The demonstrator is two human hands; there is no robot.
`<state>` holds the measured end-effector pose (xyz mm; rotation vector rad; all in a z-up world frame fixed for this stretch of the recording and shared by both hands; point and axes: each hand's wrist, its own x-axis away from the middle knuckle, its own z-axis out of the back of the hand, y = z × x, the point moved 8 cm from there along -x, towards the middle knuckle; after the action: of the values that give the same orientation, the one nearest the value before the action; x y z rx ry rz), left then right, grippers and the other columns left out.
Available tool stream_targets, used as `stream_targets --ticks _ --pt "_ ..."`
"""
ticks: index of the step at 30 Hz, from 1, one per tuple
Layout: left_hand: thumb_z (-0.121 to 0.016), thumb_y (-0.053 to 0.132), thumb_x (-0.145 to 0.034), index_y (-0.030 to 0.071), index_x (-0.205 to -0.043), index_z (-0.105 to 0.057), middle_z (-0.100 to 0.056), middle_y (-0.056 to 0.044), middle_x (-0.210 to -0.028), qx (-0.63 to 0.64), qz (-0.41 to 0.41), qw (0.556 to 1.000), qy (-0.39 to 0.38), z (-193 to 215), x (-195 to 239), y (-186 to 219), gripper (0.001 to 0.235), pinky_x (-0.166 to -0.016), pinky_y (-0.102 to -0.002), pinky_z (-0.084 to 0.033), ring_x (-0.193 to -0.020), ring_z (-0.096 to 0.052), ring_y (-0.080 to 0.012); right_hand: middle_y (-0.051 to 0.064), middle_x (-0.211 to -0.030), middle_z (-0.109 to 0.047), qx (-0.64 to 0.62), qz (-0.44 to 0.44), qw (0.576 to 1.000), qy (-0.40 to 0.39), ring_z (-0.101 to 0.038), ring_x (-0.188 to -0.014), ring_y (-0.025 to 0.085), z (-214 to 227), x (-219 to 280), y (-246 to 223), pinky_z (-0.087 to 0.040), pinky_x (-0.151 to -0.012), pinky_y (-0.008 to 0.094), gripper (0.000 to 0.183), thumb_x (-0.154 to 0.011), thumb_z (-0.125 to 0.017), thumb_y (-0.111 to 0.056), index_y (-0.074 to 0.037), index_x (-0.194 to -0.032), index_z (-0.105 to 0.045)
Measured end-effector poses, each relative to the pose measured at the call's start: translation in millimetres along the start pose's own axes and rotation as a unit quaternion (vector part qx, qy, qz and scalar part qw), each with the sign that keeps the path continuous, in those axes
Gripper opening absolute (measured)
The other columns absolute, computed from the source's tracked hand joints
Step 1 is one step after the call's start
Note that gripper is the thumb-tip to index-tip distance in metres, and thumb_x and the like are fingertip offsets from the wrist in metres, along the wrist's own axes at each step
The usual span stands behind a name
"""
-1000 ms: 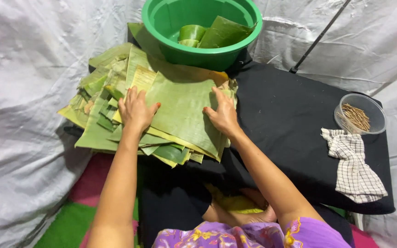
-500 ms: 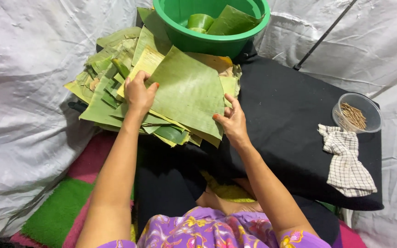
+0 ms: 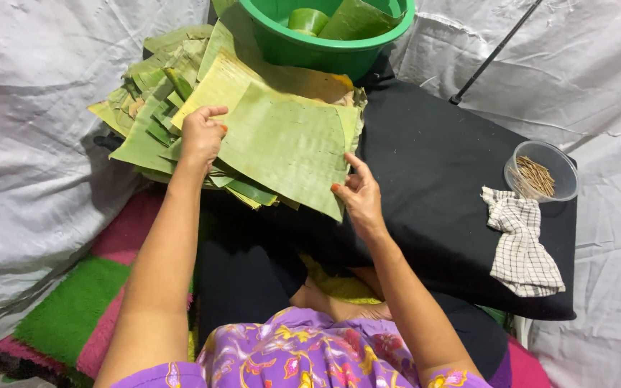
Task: Cleaning banana leaves with a cloth and folding them into cone shapes for food packaging.
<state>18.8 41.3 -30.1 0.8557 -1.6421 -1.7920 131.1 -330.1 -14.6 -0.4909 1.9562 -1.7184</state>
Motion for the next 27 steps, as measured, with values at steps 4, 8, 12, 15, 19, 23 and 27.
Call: stream_targets --ticks 4,8,12,15,19,23,27 --pt "-0.060 -0.007 -0.085 0.013 -0.115 -0.075 -0.074 -0.002 -0.101 0.007 -0.088 0.996 0.018 -7 31 84 0.039 -0.082 -0.018 -0.053 -0.087 -0.064 -0.0004 0.002 -0.089 -0.065 -0.050 0.031 0.998 -0.001 -0.067 -0.070 0.006 -18 7 -8 -0.062 -0.060 0.020 0.083 -0.086 -0.080 -0.002 -0.018 -0.157 -0.041" --pt "-0.059 -0.013 -0.084 0.014 -0.112 -0.077 -0.075 0.002 -0.098 0.056 -0.122 0.991 -0.021 -4 23 103 0.043 -0.092 -0.020 -0.054 -0.093 -0.063 -0.0014 0.004 -0.101 -0.071 -0.003 0.048 0.999 0.014 -0.067 -0.074 0.005 -21 10 -24 -0.060 -0.065 0.021 0.061 -0.089 -0.074 0.003 -0.015 -0.145 -0.058" --pt "-0.059 -0.013 -0.080 0.012 -0.112 -0.078 -0.075 0.000 -0.101 0.056 -0.095 0.990 -0.089 -17 33 111 0.045 -0.095 -0.023 -0.052 -0.096 -0.064 -0.0054 0.004 -0.108 -0.075 0.050 0.063 0.993 0.081 -0.064 -0.083 0.005 5 12 -41 -0.057 -0.079 0.023 0.044 -0.089 -0.071 0.001 -0.012 -0.131 -0.072" --pt "-0.060 -0.010 -0.076 0.014 -0.112 -0.079 -0.075 -0.001 -0.104 0.050 -0.101 0.987 -0.118 -47 45 115 0.048 -0.097 -0.025 -0.049 -0.101 -0.063 -0.0078 0.003 -0.109 -0.077 0.094 0.072 0.985 0.123 -0.065 -0.091 0.005 34 13 -54 -0.055 -0.087 0.024 0.045 -0.088 -0.068 0.004 -0.014 -0.128 -0.074" --pt "-0.057 -0.012 -0.077 0.014 -0.112 -0.080 -0.075 -0.001 -0.103 0.057 -0.087 0.985 -0.137 -95 47 110 0.049 -0.085 -0.024 -0.056 -0.088 -0.067 -0.0056 0.004 -0.108 -0.077 0.108 0.079 0.976 0.172 -0.064 -0.094 0.006 81 19 -61 -0.054 -0.089 0.026 0.044 -0.086 -0.066 0.005 -0.012 -0.125 -0.076" --pt "-0.057 -0.013 -0.076 0.015 -0.112 -0.080 -0.077 0.000 -0.103 0.066 -0.087 0.979 -0.174 -151 63 119 0.051 -0.079 -0.020 -0.058 -0.084 -0.070 -0.0050 0.002 -0.103 -0.077 0.120 0.084 0.965 0.215 -0.063 -0.089 0.003 131 32 -68 -0.055 -0.087 0.023 0.043 -0.087 -0.064 0.006 -0.012 -0.125 -0.075" --pt "-0.056 -0.014 -0.077 0.018 -0.110 -0.081 -0.077 0.003 -0.102 0.060 -0.074 0.971 -0.219 -212 80 114 0.053 -0.077 -0.019 -0.059 -0.080 -0.071 -0.0021 0.004 -0.103 -0.075 0.150 0.109 0.951 0.249 -0.064 -0.091 0.005 187 50 -70 -0.056 -0.086 0.026 0.043 -0.087 -0.064 0.009 -0.008 -0.125 -0.075"
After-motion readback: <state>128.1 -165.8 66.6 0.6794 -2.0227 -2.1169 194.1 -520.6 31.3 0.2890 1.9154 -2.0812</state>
